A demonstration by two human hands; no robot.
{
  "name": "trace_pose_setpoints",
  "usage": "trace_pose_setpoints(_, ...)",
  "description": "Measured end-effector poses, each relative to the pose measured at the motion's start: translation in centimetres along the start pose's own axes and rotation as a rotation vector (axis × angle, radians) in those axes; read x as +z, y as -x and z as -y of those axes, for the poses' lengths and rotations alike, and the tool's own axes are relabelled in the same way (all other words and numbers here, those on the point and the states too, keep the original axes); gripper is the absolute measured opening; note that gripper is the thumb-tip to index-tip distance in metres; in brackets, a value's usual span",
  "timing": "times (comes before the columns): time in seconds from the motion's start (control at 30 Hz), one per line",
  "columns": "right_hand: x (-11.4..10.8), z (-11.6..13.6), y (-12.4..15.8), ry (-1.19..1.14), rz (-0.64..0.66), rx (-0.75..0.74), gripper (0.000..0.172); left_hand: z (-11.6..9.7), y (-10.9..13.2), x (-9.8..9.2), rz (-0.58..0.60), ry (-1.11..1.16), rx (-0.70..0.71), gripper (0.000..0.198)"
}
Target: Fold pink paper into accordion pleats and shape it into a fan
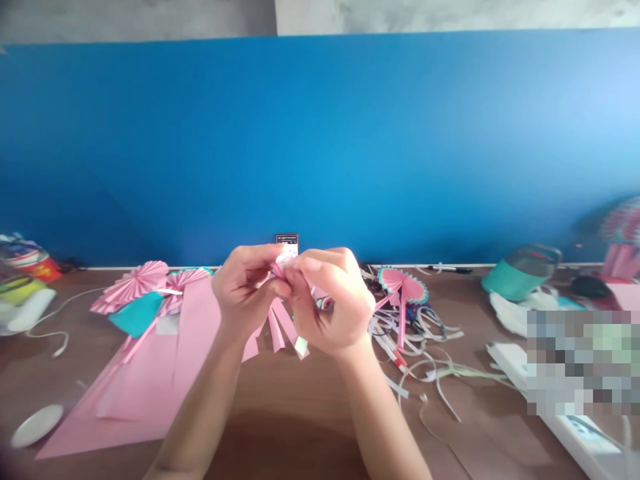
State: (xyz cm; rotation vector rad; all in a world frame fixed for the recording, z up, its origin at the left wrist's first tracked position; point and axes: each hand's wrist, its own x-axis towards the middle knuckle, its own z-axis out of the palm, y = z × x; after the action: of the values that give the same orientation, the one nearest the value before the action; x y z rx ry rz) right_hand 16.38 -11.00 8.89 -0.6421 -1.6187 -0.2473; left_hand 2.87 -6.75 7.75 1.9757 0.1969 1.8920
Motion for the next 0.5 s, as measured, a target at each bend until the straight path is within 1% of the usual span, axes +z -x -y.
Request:
trace_pose_setpoints(0.07, 0.3, 0.1, -0.1, 0.018, -0.138, -0.013, 0.022, 0.6, -0.1, -0.4, 0.035, 0.026, -0.018, 0.04)
trace_pose_setpoints(0.1, 0.5, 0.2, -0.1, 0.028, -0.165, -0.021, 0.022, 0.8, -0.1, -0.6, 0.051, 0.035, -0.029, 0.04)
trace_pose_setpoints(0.2, 0.7, -0.1, -0.2, 0.049, -0.109, -0.011, 0.021, 1.3, -0.4, -1.3, 0.117, 0.047, -0.088, 0.038)
trace_pose_setpoints(0.3, 0.9, -1.1, -0.1, 0.017, -0.047, 0.009, 0.024, 1.5, -0.7, -2.1, 0.226, 0.033, -0.215, 0.038)
trace_pose_setpoints(0.4, 1.3, -2.3, 0.3, -0.037, 0.032, -0.054, 0.042, 2.0, -0.9, -2.9, 0.295, 0.054, -0.36, 0.042)
trace_pose_setpoints(0.47, 1.6, -2.8, 0.6, -0.022, 0.081, -0.08, 0.052, 2.6, -1.0, -3.4, 0.327, 0.108, -0.415, 0.044)
trace_pose_setpoints(0.5, 1.7, -2.9, 0.7, -0.006, 0.104, -0.079, 0.054, 2.9, -1.0, -3.6, 0.342, 0.132, -0.433, 0.044)
